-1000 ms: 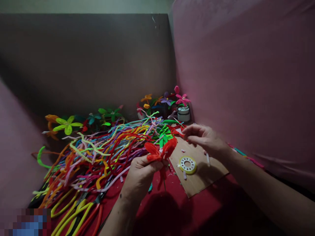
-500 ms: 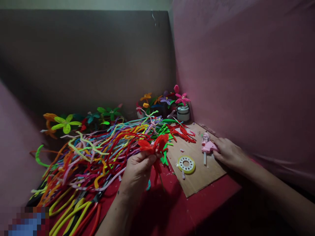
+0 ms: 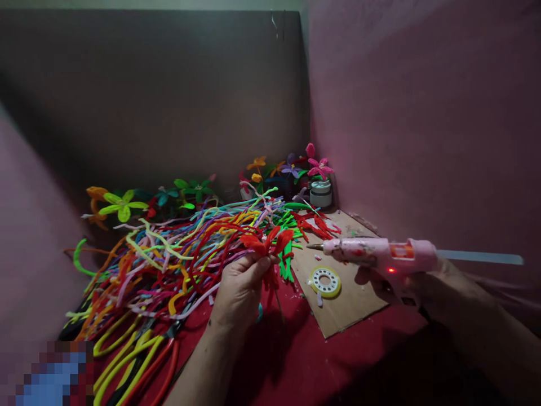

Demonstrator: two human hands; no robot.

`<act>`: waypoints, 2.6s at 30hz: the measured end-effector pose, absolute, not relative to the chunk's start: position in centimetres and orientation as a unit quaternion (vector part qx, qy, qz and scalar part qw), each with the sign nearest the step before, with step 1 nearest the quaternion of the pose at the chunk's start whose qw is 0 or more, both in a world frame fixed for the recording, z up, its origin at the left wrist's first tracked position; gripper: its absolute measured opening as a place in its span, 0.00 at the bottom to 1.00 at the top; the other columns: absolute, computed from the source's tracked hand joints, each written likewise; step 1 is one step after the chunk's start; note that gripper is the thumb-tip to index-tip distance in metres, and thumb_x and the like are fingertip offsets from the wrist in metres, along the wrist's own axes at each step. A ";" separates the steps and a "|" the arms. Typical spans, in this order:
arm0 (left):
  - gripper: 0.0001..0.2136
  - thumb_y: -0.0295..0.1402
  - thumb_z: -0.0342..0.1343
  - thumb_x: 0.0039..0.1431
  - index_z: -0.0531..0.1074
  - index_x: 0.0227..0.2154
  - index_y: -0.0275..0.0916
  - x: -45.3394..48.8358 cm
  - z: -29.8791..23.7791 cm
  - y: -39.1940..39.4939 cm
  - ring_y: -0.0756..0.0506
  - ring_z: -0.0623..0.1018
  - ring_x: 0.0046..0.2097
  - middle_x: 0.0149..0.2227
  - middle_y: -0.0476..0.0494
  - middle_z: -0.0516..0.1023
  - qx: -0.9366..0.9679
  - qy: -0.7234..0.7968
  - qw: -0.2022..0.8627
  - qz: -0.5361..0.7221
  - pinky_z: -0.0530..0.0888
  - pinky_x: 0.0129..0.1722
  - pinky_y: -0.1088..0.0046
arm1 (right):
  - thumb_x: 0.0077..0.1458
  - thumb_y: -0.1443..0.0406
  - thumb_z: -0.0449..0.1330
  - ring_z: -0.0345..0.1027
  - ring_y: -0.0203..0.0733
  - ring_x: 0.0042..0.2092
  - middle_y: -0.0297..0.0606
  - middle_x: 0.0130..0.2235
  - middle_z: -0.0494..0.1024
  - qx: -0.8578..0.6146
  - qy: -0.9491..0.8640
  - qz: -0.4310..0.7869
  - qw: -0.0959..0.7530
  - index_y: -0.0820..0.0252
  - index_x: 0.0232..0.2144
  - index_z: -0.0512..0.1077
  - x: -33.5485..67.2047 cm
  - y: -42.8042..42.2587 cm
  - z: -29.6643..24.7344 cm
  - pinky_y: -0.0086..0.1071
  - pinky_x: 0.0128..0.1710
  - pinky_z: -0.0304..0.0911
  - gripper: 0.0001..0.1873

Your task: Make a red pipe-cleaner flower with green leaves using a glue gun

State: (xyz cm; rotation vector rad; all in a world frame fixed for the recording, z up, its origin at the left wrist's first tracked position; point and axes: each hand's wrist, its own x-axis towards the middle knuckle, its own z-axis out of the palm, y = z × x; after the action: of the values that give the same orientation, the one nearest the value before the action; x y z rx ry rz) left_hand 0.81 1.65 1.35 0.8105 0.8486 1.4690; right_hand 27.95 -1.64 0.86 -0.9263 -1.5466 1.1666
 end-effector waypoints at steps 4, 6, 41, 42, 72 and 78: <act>0.10 0.28 0.69 0.31 0.77 0.22 0.33 0.5 1.6 1.8 0.52 0.76 0.27 0.23 0.46 0.79 0.339 0.348 0.586 0.649 0.73 0.31 0.82 | 0.41 0.52 0.62 0.68 0.41 0.27 0.41 0.28 0.77 -0.324 -0.618 0.544 0.466 0.58 0.31 0.77 25.7 -0.1 3.1 0.30 0.25 0.63 0.18; 0.09 0.28 0.69 0.33 0.77 0.22 0.34 0.1 1.8 1.9 0.53 0.76 0.27 0.23 0.47 0.79 0.329 0.333 0.578 0.669 0.73 0.32 0.81 | 0.42 0.52 0.62 0.68 0.42 0.28 0.42 0.28 0.77 -0.300 -0.633 0.544 0.461 0.60 0.29 0.76 24.2 1.0 4.4 0.32 0.28 0.63 0.17; 0.07 0.29 0.65 0.39 0.77 0.25 0.34 -2.3 0.4 3.6 0.50 0.75 0.31 0.25 0.48 0.77 0.356 0.384 0.480 0.704 0.70 0.36 0.75 | 0.47 0.50 0.58 0.50 0.28 0.18 0.31 0.17 0.61 -0.323 -0.647 0.543 0.427 0.64 0.22 0.69 17.7 3.3 2.4 0.24 0.15 0.47 0.21; 0.07 0.30 0.65 0.39 0.77 0.25 0.34 -2.3 0.5 3.6 0.50 0.75 0.31 0.25 0.48 0.77 0.357 0.388 0.478 0.702 0.70 0.35 0.75 | 0.47 0.50 0.59 0.50 0.28 0.18 0.31 0.17 0.61 -0.324 -0.648 0.542 0.426 0.64 0.23 0.69 17.7 3.4 2.2 0.24 0.15 0.47 0.21; 0.06 0.29 0.65 0.40 0.77 0.24 0.35 -2.6 0.2 3.5 0.52 0.71 0.26 0.22 0.50 0.75 0.379 0.400 0.460 0.696 0.66 0.26 0.78 | 0.45 0.51 0.61 0.51 0.30 0.19 0.33 0.20 0.63 -0.318 -0.624 0.572 0.427 0.61 0.26 0.72 18.2 4.1 0.7 0.25 0.16 0.49 0.18; 0.05 0.30 0.65 0.41 0.77 0.24 0.35 -2.6 0.0 3.6 0.53 0.71 0.26 0.22 0.50 0.75 0.383 0.398 0.462 0.694 0.65 0.27 0.79 | 0.43 0.50 0.61 0.49 0.29 0.18 0.32 0.18 0.60 -0.320 -0.623 0.572 0.428 0.63 0.24 0.73 18.1 3.9 1.0 0.24 0.15 0.47 0.20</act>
State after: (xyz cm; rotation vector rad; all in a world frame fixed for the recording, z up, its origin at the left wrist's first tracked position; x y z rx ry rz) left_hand -2.56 3.61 0.01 0.9416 0.9793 1.7053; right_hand 18.05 3.89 0.98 -0.7990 -1.5548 1.4281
